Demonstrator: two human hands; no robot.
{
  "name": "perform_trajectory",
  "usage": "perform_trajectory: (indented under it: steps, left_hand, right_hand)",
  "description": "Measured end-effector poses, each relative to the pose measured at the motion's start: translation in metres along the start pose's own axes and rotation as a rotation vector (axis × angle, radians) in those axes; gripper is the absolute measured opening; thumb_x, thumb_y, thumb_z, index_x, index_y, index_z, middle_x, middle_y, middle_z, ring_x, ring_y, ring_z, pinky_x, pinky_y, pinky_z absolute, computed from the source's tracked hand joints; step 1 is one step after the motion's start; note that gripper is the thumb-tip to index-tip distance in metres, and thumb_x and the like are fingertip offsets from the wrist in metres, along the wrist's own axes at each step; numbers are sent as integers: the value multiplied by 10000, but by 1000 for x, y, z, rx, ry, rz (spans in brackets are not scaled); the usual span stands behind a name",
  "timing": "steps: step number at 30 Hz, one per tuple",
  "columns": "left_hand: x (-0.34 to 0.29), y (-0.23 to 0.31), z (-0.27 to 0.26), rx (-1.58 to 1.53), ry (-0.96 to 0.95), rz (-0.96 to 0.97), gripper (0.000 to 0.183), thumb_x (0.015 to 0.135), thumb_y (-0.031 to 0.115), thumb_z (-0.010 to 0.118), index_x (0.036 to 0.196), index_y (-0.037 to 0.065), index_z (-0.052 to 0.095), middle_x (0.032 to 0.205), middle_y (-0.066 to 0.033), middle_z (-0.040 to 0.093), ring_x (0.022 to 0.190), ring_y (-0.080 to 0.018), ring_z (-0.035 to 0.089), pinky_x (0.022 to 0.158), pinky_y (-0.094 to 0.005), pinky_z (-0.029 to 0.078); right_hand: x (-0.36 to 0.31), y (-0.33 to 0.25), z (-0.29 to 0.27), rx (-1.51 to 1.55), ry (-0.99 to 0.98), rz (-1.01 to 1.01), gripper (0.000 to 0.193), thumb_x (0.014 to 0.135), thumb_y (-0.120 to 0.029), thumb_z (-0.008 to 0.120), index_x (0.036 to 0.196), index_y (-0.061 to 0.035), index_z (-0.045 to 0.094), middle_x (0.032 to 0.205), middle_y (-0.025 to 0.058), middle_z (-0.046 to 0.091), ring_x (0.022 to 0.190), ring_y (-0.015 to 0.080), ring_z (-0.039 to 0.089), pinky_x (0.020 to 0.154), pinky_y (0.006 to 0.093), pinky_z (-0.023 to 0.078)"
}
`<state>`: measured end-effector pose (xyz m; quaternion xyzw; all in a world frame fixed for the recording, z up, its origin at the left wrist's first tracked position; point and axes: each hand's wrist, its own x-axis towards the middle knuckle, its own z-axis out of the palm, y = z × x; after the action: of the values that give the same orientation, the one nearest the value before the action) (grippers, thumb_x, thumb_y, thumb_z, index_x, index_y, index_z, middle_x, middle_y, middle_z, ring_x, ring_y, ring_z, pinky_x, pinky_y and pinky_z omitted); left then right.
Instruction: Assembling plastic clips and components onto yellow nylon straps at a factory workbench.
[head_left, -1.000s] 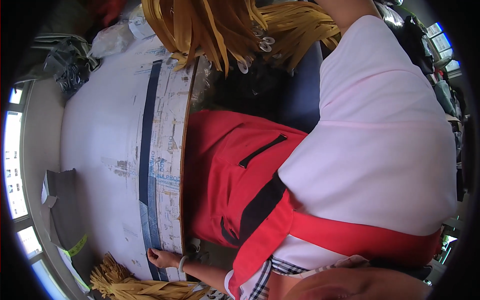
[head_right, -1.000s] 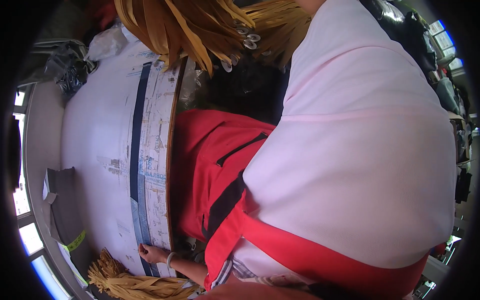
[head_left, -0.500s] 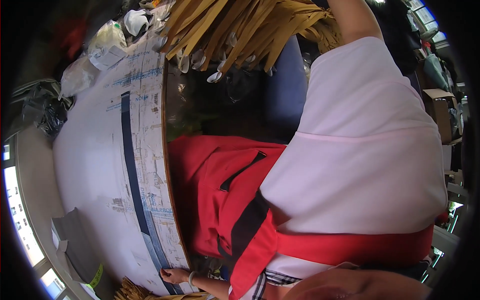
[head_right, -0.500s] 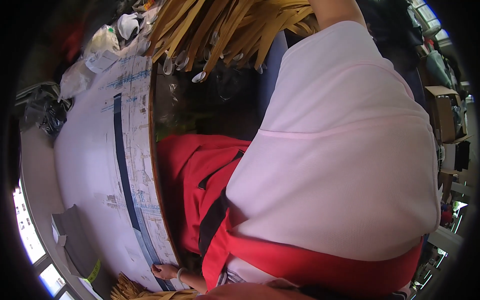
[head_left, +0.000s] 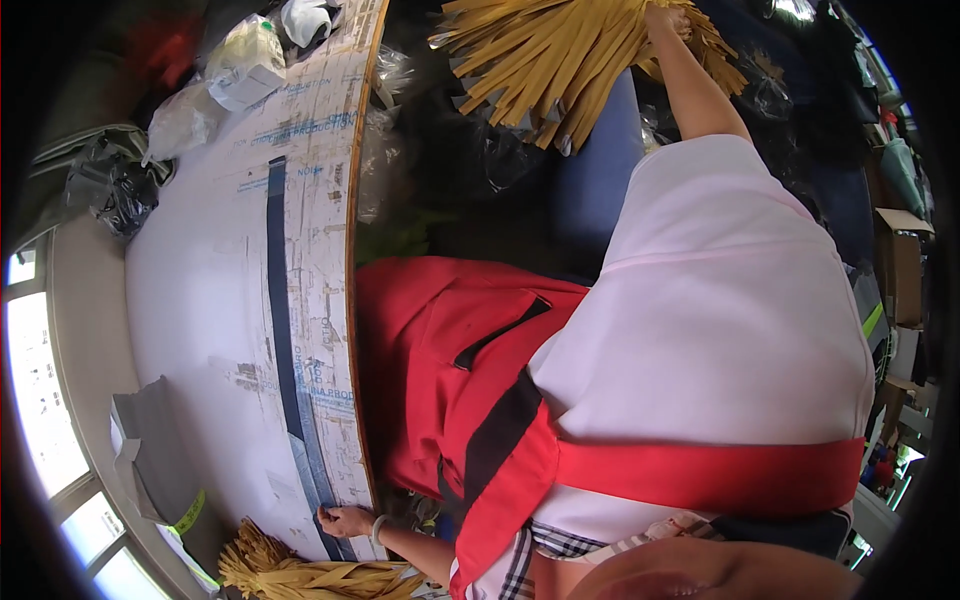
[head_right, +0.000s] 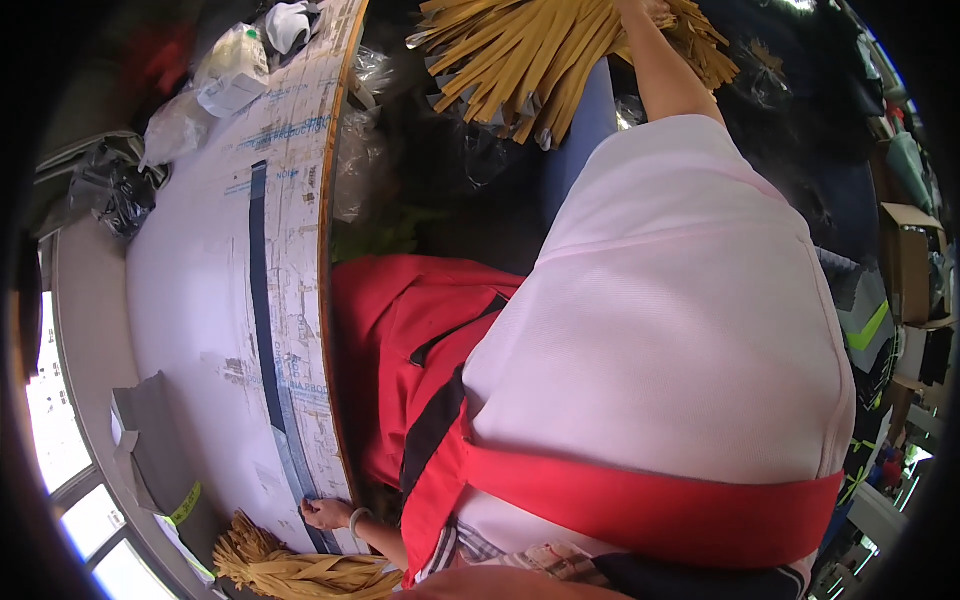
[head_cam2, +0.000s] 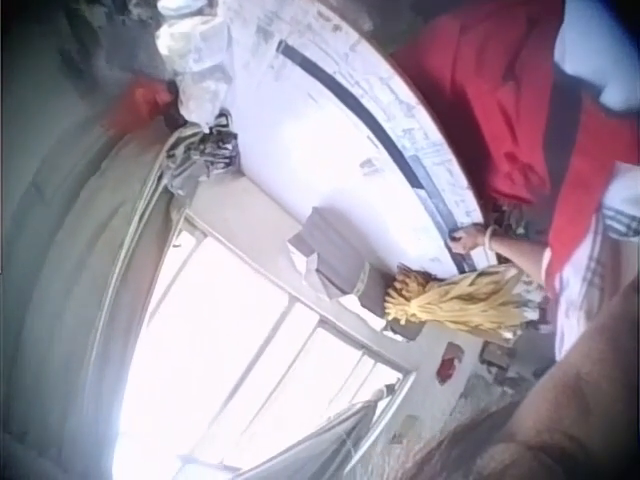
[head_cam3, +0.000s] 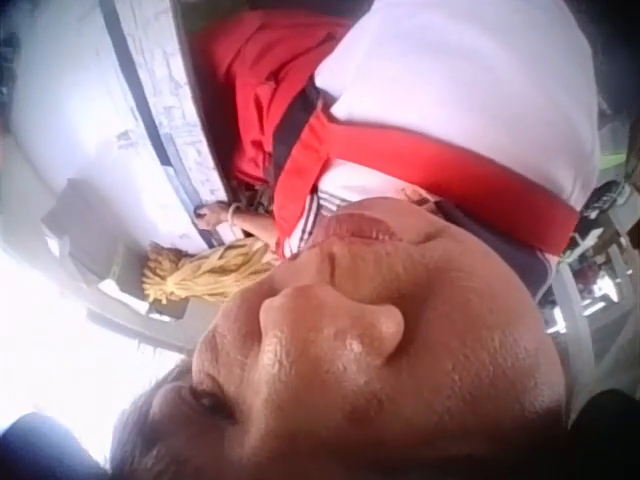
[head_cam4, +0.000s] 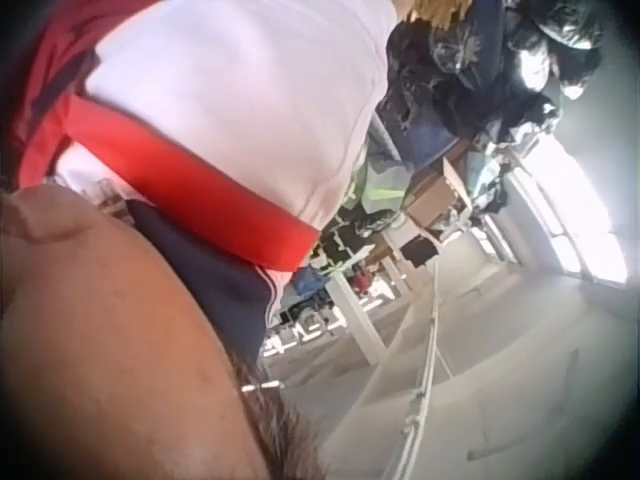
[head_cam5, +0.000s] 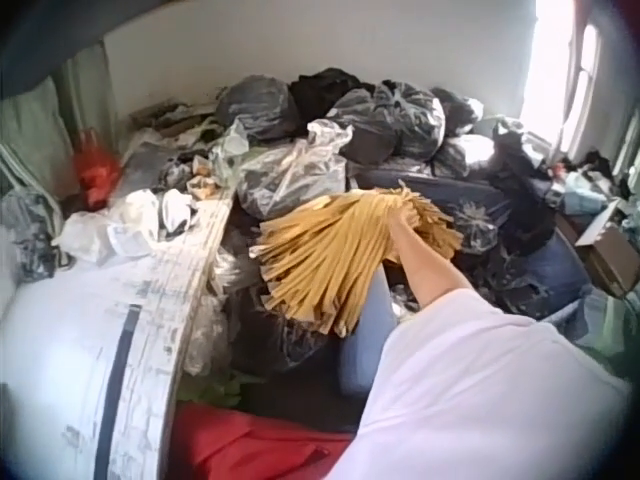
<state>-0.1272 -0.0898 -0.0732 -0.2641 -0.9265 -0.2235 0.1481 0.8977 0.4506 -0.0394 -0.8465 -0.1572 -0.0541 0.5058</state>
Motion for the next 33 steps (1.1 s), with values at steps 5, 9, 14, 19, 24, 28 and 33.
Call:
perform_trajectory:
  steps: [5, 9, 14, 19, 24, 28, 33]
  left_hand:
    - [-2, -59, -64, 92, 128, 86, 219, 887, 39, 570, 1050, -31, 697, 1025, -200, 660, 997, -352, 604, 910, -428, 470]
    - [-4, -8, -5, -122, 140, 61, 180, 841, 17, 586, 975, 41, 704, 974, -139, 644, 963, -322, 581, 867, -415, 452]
    - [-8, -31, -26, -269, 105, -94, 164, 821, 18, 632, 953, 77, 709, 949, -108, 626, 924, -294, 578, 879, -407, 461]
    - [14, -37, -77, -522, 33, -233, 190, 832, 38, 675, 1020, 46, 698, 987, -102, 614, 901, -233, 606, 846, -378, 497]
    - [97, -98, -132, -123, 169, -95, 328, 861, 137, 730, 1165, 34, 662, 1088, -131, 628, 963, -242, 642, 856, -352, 526]
    - [176, -143, -169, 136, 164, -100, 524, 874, 217, 706, 1317, -11, 543, 1275, -216, 569, 1182, -366, 557, 1017, -419, 447]
    - [264, -215, -173, 456, 105, -110, 598, 912, 302, 665, 1389, -6, 478, 1375, -237, 523, 1294, -382, 498, 1094, -432, 403]
  right_hand:
    - [-203, -52, 78, -34, -299, -331, 526, 819, -389, 752, 1305, -244, 614, 1430, 176, 482, 1328, 342, 457, 1105, 474, 391]
    - [-272, -114, 70, 258, -971, -604, 415, 983, -351, 611, 1333, -129, 620, 1240, 45, 652, 1148, 170, 619, 951, 321, 482]
    - [-571, -115, 3, 334, -1614, -994, 256, 1003, -182, 591, 1225, -63, 629, 1167, 32, 640, 995, 127, 612, 869, 268, 477]
    - [-750, -159, -116, 689, -1926, -1477, 168, 940, -17, 576, 1099, -48, 621, 1098, 72, 621, 879, 180, 602, 748, 272, 483]
    - [-848, -162, -152, 902, -1826, -1685, 142, 897, -9, 596, 1015, -75, 639, 1003, 79, 612, 831, 254, 627, 712, 339, 507]
    - [-865, -166, -165, 636, -1797, -1720, 118, 876, -26, 614, 979, -80, 632, 916, 59, 594, 766, 237, 618, 683, 342, 503]
    - [-869, -169, -165, 545, -1908, -1557, 113, 860, 5, 604, 946, -68, 619, 895, 51, 576, 666, 188, 578, 626, 292, 474]
